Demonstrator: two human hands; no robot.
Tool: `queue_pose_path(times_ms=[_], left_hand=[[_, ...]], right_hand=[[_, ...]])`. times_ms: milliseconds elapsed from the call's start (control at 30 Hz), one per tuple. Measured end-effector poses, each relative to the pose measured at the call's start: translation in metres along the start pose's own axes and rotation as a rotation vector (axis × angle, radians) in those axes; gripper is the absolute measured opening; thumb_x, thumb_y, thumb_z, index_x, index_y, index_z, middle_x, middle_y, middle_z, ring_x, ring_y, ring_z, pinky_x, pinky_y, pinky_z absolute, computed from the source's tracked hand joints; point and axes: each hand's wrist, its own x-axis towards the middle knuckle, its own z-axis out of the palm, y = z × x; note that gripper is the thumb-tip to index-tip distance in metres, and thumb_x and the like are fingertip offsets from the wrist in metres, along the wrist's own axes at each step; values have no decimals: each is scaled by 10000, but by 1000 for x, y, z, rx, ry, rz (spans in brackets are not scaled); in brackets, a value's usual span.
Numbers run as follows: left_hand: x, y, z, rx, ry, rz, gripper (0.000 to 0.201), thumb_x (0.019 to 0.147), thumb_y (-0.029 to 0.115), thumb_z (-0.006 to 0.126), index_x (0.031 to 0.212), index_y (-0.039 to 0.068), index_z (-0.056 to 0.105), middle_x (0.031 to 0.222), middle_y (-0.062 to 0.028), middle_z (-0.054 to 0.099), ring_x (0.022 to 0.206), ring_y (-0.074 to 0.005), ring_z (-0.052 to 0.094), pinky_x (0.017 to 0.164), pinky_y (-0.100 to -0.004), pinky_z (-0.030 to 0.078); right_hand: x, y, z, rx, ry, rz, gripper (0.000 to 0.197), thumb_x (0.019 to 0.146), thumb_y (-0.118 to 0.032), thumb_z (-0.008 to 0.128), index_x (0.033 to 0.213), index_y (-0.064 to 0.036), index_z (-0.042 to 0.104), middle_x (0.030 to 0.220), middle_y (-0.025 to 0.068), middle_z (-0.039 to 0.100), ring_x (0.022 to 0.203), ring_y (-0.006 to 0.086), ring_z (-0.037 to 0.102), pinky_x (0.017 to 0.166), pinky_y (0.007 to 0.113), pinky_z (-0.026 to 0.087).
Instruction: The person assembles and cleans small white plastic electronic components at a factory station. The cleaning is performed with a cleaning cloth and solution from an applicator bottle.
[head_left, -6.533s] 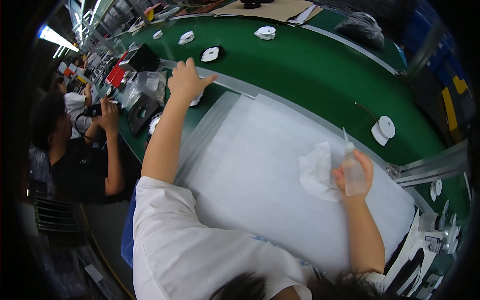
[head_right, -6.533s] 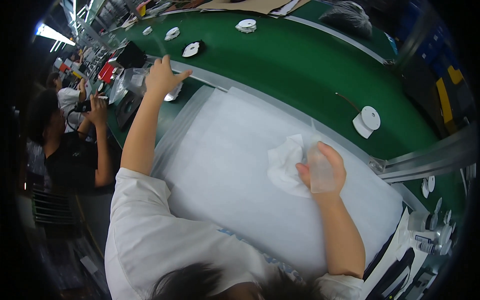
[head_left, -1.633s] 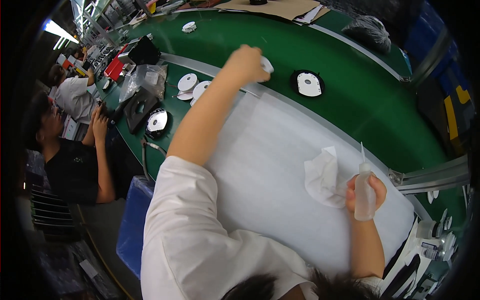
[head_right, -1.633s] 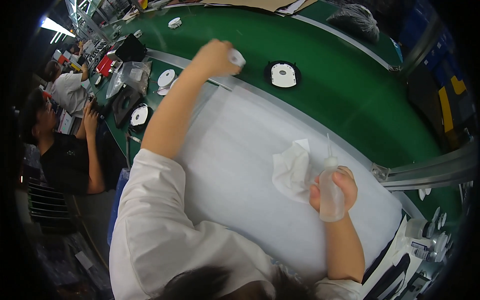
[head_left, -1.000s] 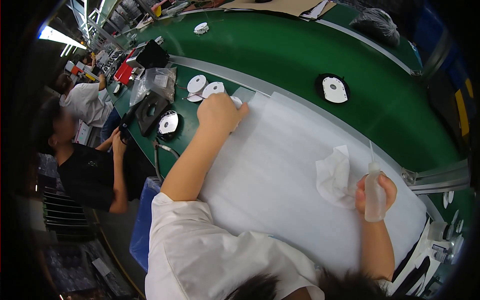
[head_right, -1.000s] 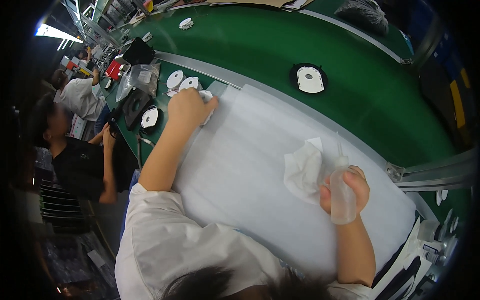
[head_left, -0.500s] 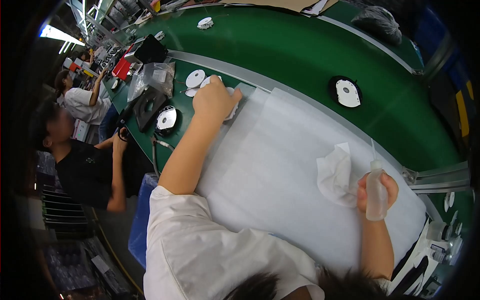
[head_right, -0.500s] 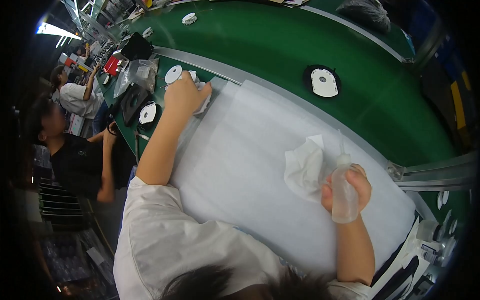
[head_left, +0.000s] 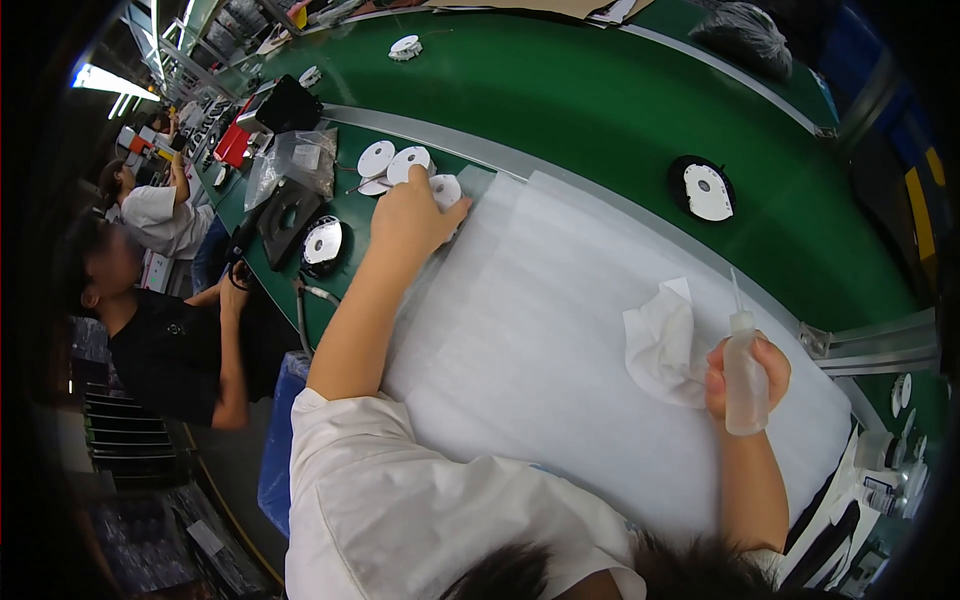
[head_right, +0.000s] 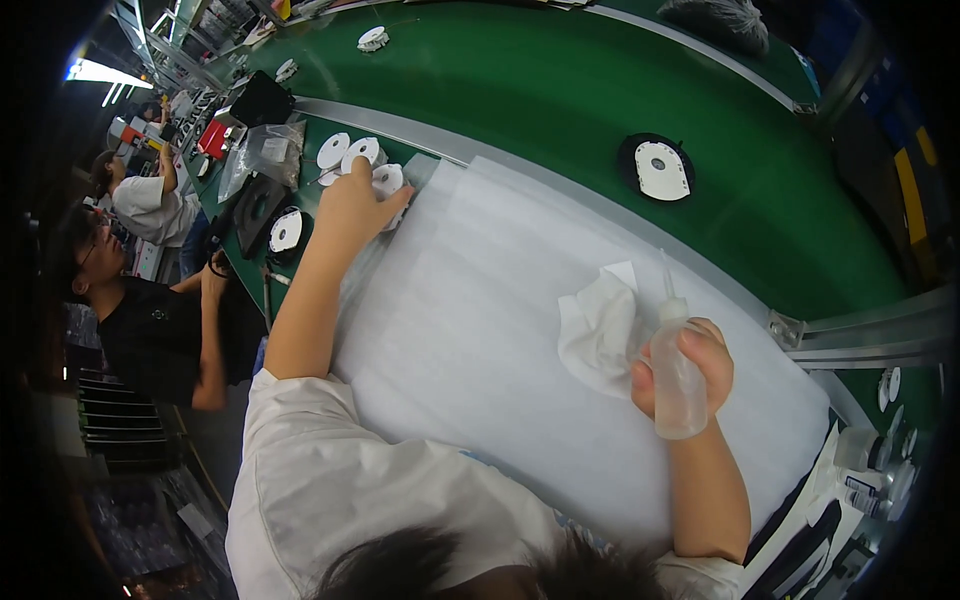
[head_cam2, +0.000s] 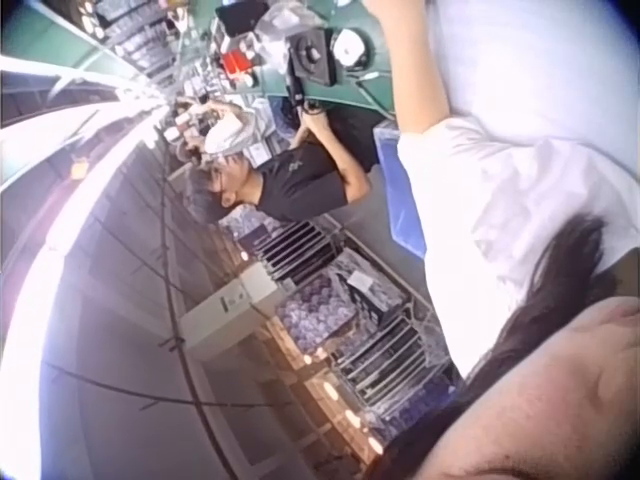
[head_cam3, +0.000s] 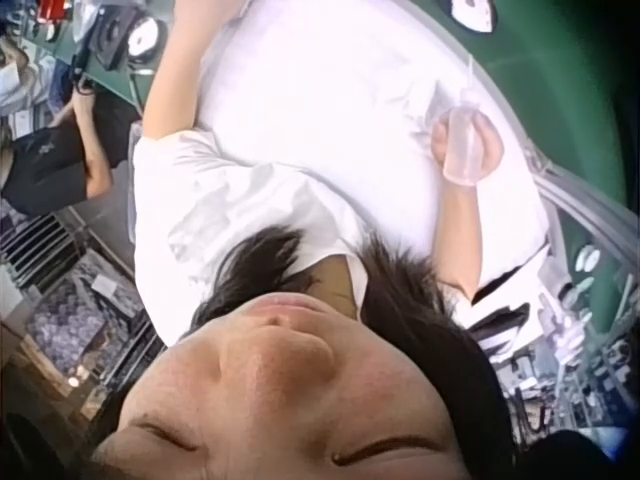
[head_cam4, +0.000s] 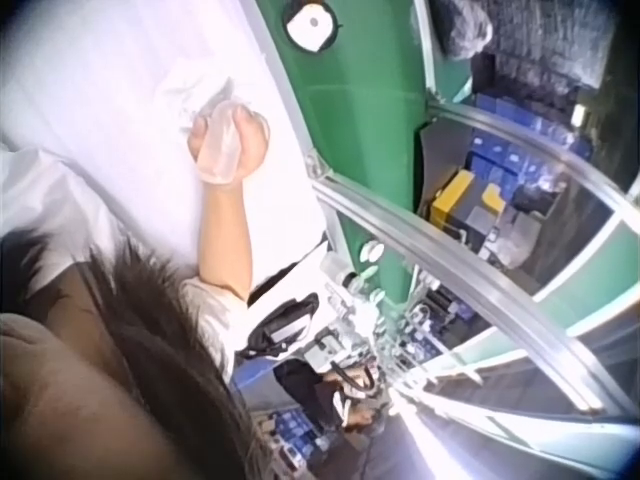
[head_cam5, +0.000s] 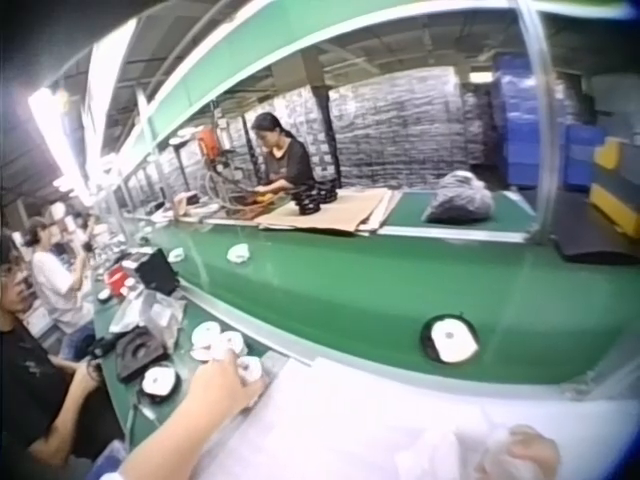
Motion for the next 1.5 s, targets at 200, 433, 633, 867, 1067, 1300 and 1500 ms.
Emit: queue_pose_path(times_ms=[200, 433, 633, 867, 1067, 1300, 1500], left_hand=[[8, -2, 4, -54, 180, 23, 577, 684, 431, 687, 946, -30, 461, 836, -220, 578, 724, -351, 609, 603, -406, 491], [-24, 40, -10, -26, 308, 259, 487, 734, 443, 637, 919, 16, 493, 894, -141, 521, 816, -307, 546, 617, -402, 470], [-104, 99, -12, -383, -227, 1010, 351, 741, 345, 647, 885, 53, 513, 895, -116, 532, 744, -290, 541, 611, -371, 457], [-115, 125, 6, -1020, -810, 528, 375, 786, 332, 623, 978, 33, 505, 898, -56, 531, 708, -123, 506, 601, -268, 433], [-117, 142, 6, -1304, -938, 44, 324, 808, 190, 608, 1081, 62, 487, 976, -18, 545, 829, -87, 495, 651, -235, 411], [-90, 132, 41, -1421, -196, 149, 329, 774, 192, 659, 1018, 23, 515, 914, -42, 568, 801, -97, 522, 672, -217, 420], [-87, 123, 50, -1276, -62, 287, 343, 758, 152, 672, 1027, 21, 503, 932, -51, 565, 843, -120, 530, 740, -246, 432]], right_hand=[[-1, 1, -1, 9, -8, -5, 496, 727, -146, 699, 1125, -48, 420, 690, 37, 558, 610, 146, 515, 591, 266, 415], [-4, 0, -4, 5, -34, 7, 514, 719, -121, 701, 1142, -57, 416, 757, 65, 565, 628, 156, 520, 594, 270, 422], [10, -8, 9, -220, 27, 76, 538, 670, -48, 713, 1135, -89, 447, 955, 126, 524, 798, 240, 529, 674, 329, 443], [17, -15, 15, -217, -223, 317, 660, 548, -47, 737, 1148, -182, 498, 1027, 75, 497, 831, 264, 534, 733, 354, 444], [17, -25, 20, -403, -431, 174, 746, 539, -53, 715, 1222, -240, 481, 1074, 64, 489, 846, 236, 549, 752, 347, 425], [33, -28, 8, -444, -502, 161, 507, 642, -196, 661, 1134, -181, 538, 1060, 46, 543, 888, 218, 555, 751, 357, 426], [27, -18, 10, -459, -767, 477, 272, 743, -283, 616, 967, -128, 605, 968, 56, 588, 862, 237, 567, 715, 354, 443]])
